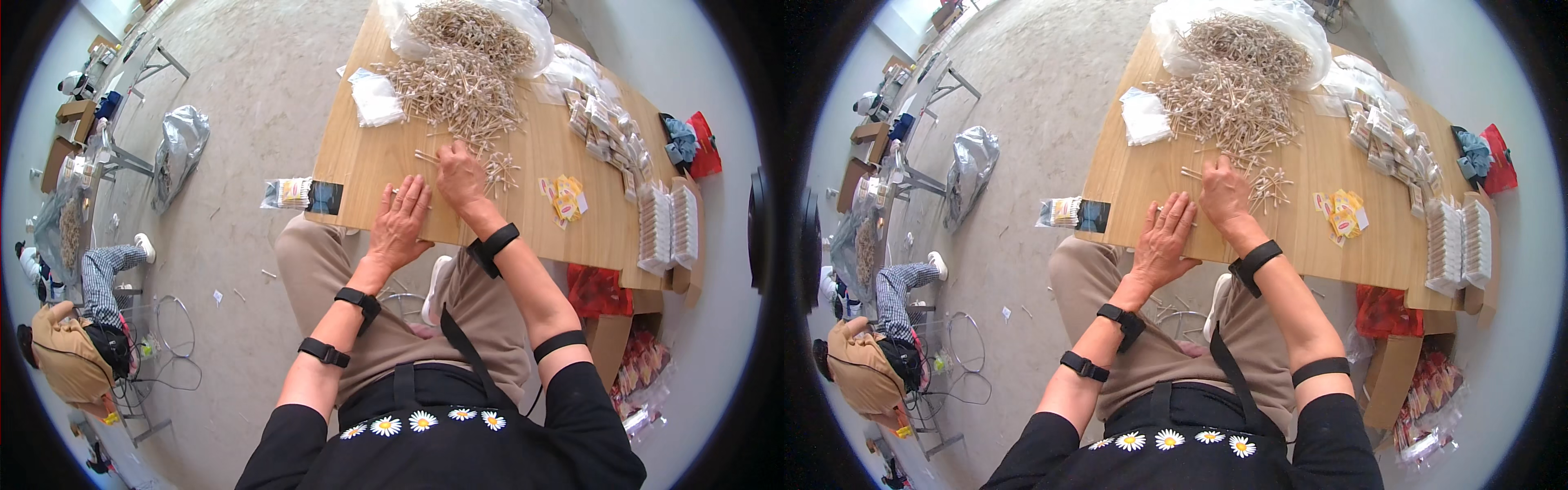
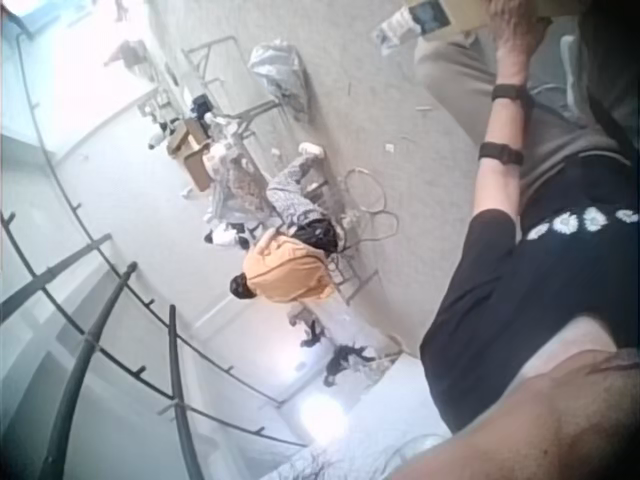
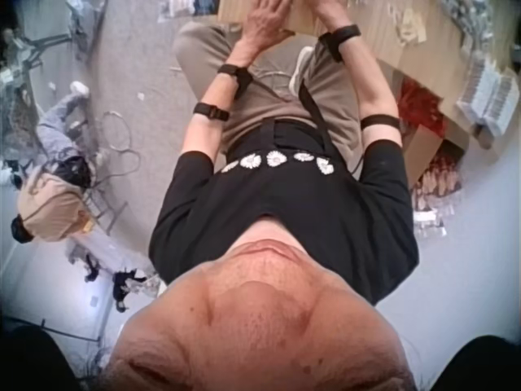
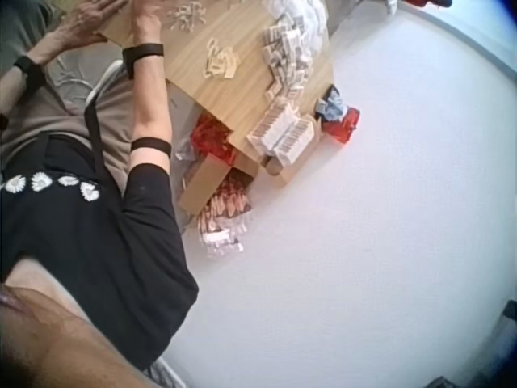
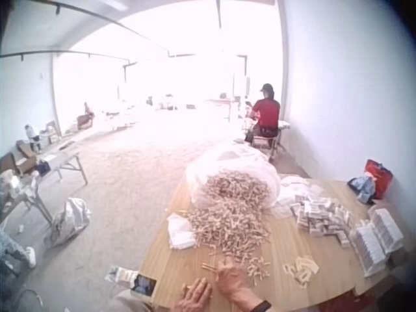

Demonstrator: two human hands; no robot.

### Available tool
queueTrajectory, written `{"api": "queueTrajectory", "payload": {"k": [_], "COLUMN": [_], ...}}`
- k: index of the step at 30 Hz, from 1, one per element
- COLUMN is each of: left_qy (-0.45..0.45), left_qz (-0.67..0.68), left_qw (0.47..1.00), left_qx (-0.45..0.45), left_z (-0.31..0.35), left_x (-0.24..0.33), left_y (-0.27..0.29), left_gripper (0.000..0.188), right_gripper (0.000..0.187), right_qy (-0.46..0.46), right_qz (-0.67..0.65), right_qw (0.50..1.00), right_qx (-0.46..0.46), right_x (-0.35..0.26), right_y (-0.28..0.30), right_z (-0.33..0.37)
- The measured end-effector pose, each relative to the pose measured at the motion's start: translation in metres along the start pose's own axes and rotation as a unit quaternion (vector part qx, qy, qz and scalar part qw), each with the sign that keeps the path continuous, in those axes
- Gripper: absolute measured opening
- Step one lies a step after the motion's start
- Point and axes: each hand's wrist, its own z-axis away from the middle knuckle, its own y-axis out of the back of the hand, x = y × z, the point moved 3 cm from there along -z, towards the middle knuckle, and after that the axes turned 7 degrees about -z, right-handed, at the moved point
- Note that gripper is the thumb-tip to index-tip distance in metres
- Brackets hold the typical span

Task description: Sorting cotton swabs and placing them into small plastic bags.

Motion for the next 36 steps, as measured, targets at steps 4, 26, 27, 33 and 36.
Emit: {"api": "queueTrajectory", "payload": {"k": [4, 26, 27, 33, 36], "left_qy": [-0.002, 0.022, 0.025, 0.018, 0.023], "left_qz": [0.001, -0.003, -0.007, -0.006, -0.007], "left_qw": [1.000, 1.000, 1.000, 1.000, 1.000], "left_qx": [0.000, 0.001, 0.000, 0.005, 0.003], "left_z": [0.000, 0.000, 0.000, 0.000, 0.001], "left_x": [0.001, 0.002, 0.001, 0.001, 0.000], "left_y": [-0.003, -0.007, -0.006, -0.004, -0.004], "left_gripper": [0.111, 0.109, 0.108, 0.104, 0.104], "right_gripper": [0.018, 0.011, 0.011, 0.009, 0.009], "right_qy": [0.005, -0.044, -0.009, -0.018, -0.042], "right_qz": [0.012, -0.022, -0.096, -0.094, -0.002], "right_qw": [0.999, 0.999, 0.995, 0.995, 0.999], "right_qx": [-0.053, -0.020, -0.003, 0.035, 0.012], "right_x": [-0.010, 0.026, 0.021, 0.033, 0.042], "right_y": [0.000, 0.003, 0.000, 0.011, 0.023], "right_z": [0.007, 0.007, 0.005, 0.007, 0.016]}}
